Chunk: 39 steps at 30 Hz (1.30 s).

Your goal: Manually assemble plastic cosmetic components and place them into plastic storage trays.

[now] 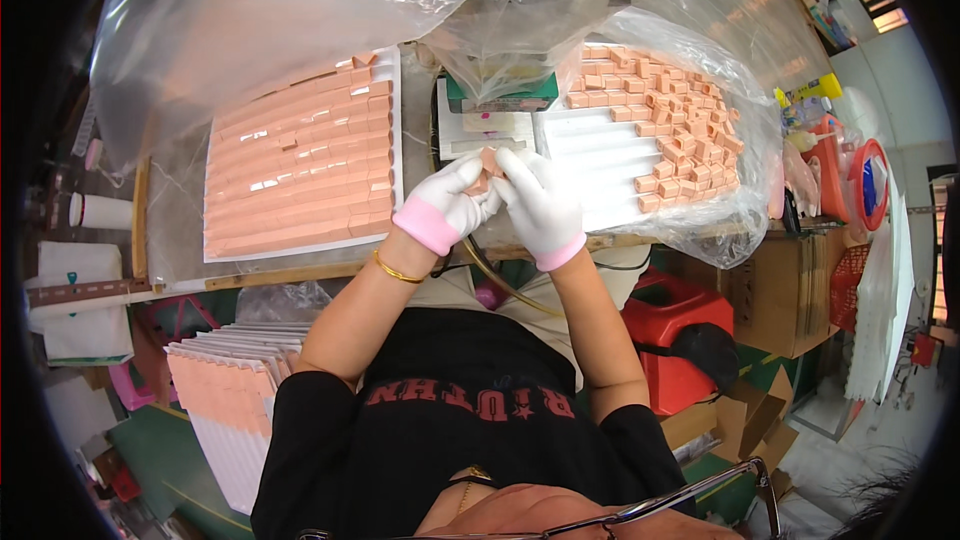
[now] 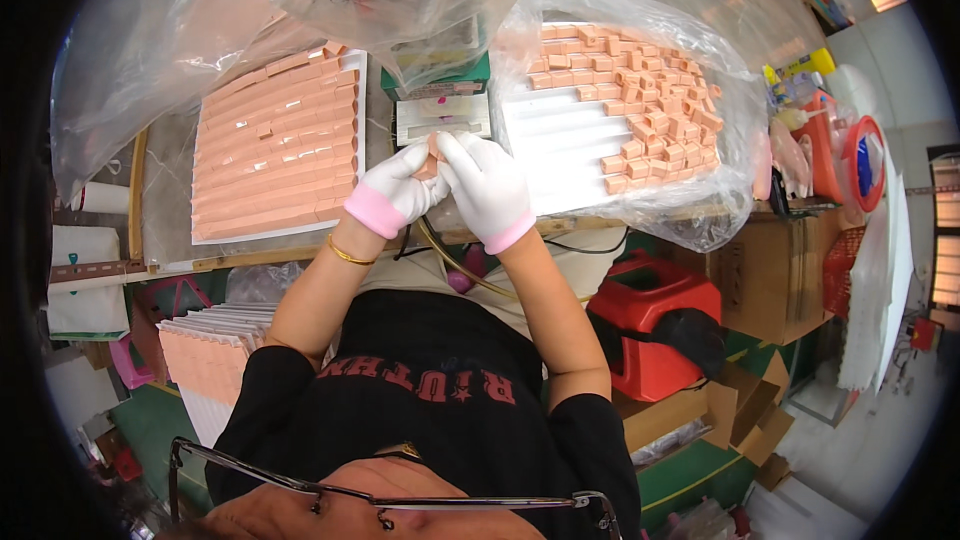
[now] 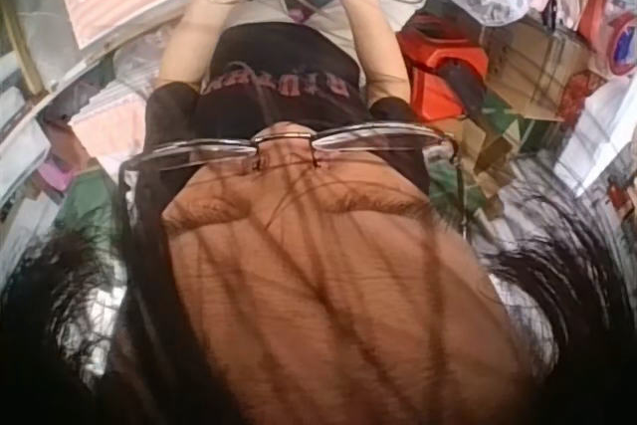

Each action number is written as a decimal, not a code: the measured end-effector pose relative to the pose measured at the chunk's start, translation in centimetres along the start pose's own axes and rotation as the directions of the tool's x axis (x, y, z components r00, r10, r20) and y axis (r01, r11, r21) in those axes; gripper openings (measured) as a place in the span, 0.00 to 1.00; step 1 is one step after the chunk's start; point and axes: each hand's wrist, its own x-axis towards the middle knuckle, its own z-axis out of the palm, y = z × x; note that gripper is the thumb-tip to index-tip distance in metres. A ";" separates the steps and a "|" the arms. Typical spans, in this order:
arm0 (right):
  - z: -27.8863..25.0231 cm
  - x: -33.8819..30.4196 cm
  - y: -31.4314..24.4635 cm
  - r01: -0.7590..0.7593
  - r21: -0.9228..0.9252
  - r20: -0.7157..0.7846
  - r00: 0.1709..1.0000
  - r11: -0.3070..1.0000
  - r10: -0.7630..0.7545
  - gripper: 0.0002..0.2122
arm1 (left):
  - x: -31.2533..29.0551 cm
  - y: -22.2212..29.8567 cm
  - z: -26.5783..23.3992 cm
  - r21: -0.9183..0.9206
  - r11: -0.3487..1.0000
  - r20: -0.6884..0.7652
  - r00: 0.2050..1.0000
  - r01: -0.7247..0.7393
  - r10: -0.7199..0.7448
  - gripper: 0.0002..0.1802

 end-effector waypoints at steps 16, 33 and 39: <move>3.2 7.0 4.5 -0.508 -0.460 0.218 0.730 0.728 0.647 0.13 | -1.9 -0.7 1.5 0.467 0.867 -0.069 0.970 -0.174 0.233 0.34; -2.9 4.4 15.8 0.025 -0.837 0.290 0.868 0.547 0.403 0.09 | -1.9 0.5 0.0 0.987 -0.007 0.144 0.850 -0.163 0.507 0.23; -2.4 4.2 17.4 0.056 -0.723 0.291 0.929 0.688 0.230 0.04 | -1.8 1.0 0.3 0.926 -0.294 0.363 0.763 -0.235 0.534 0.21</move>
